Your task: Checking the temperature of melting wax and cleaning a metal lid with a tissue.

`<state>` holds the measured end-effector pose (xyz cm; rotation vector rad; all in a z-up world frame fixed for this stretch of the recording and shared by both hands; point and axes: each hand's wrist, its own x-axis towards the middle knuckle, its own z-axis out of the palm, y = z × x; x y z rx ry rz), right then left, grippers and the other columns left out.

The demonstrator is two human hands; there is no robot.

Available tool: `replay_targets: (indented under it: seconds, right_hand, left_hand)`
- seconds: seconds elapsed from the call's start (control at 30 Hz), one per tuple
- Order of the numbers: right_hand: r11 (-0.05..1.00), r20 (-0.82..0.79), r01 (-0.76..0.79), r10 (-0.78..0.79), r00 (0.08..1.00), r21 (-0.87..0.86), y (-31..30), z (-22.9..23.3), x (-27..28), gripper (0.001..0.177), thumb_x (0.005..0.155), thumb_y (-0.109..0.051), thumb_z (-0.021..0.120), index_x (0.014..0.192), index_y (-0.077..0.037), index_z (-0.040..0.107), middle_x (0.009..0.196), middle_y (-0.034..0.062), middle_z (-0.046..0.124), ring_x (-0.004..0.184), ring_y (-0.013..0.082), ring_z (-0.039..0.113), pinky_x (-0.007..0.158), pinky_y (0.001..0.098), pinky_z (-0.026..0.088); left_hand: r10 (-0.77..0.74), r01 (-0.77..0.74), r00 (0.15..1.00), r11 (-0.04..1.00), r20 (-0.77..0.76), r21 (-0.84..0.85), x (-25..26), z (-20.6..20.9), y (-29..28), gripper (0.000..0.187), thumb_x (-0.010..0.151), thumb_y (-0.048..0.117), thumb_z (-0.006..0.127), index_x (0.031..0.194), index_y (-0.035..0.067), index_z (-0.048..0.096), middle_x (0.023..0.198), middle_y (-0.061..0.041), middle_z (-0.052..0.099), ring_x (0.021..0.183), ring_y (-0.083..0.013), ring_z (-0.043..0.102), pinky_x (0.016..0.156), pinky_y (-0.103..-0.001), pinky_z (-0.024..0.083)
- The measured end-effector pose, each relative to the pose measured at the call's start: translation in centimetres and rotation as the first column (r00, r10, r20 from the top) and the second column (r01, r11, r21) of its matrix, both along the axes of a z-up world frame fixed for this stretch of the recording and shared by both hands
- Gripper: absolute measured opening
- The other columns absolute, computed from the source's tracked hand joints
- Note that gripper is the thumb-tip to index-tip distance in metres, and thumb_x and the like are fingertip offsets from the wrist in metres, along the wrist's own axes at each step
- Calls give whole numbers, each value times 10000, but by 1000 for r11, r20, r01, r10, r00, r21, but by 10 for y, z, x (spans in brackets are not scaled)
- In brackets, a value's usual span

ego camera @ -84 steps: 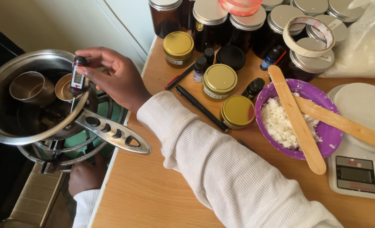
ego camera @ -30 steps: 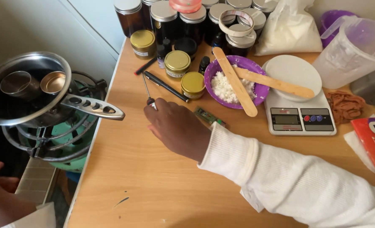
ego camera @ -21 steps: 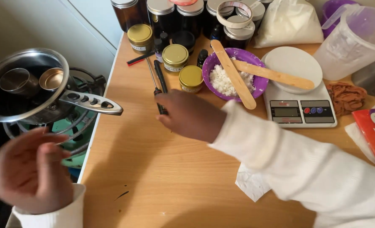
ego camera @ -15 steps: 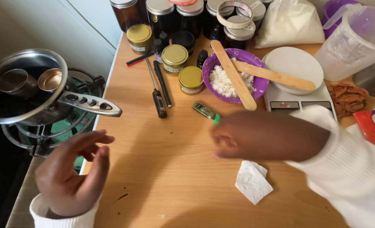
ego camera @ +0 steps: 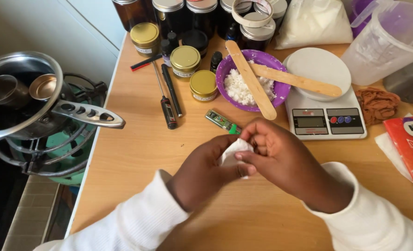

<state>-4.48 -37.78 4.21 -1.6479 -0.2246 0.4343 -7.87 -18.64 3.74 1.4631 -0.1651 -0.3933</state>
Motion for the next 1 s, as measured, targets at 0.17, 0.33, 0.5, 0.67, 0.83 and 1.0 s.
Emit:
replay_targets:
  seconds: [0.17, 0.33, 0.5, 0.67, 0.83, 1.0]
  right_hand:
    - [990, 19, 138, -139, 990, 25, 5, -27, -5, 80, 923, 11, 762, 983, 8, 710, 776, 147, 789, 634, 188, 734, 526, 319, 649]
    - [970, -128, 226, -214, 968, 93, 6, -49, -7, 243, 880, -3, 826, 807, -26, 596, 714, 224, 806, 549, 261, 746, 472, 359, 629]
    - [929, -127, 206, -174, 976, 308, 11, -65, -8, 333, 980, -165, 733, 1265, -33, 623, 1009, 138, 727, 905, 191, 702, 685, 360, 618]
    - [935, -97, 209, -188, 977, 287, 10, -74, -3, 397, 915, -71, 774, 1300, 4, 712, 1102, 157, 775, 936, 194, 717, 782, 359, 652]
    - [844, -211, 340, -275, 938, 414, 5, -82, 5, 158, 967, 11, 721, 1125, 9, 731, 1095, 191, 796, 1030, 266, 739, 933, 427, 584]
    - [858, -269, 352, -263, 927, 375, 6, -84, 4, 163, 945, 3, 729, 1107, 14, 715, 1117, 212, 794, 1085, 308, 750, 984, 465, 591]
  left_hand:
    - [55, -41, 995, 985, 84, -167, 13, -42, 8, 119, 932, 133, 809, 1026, 60, 803, 909, -19, 800, 820, -58, 647, 785, -225, 524]
    - [290, -297, 954, 950, -80, -98, 14, -39, 15, 162, 723, 82, 964, 814, -2, 859, 787, -150, 860, 673, -124, 738, 605, -264, 628]
    - [414, -445, 889, 881, -198, -158, 19, -40, 19, 366, 673, 55, 990, 612, 43, 630, 635, -203, 779, 502, -195, 689, 434, -295, 545]
    - [230, -247, 945, 968, 231, 48, 26, -45, 38, 240, 835, -61, 676, 958, 64, 841, 928, -114, 866, 809, -180, 814, 736, -285, 633]
    - [48, -240, 893, 892, 447, 383, 8, 36, 103, 563, 842, 355, 874, 1368, 239, 709, 1380, 31, 786, 1073, -146, 822, 832, -306, 680]
    - [436, -687, 721, 551, 538, 474, 13, 98, 222, 125, 1120, 39, 787, 1237, 55, 745, 1154, -72, 775, 1057, -120, 726, 905, -246, 539]
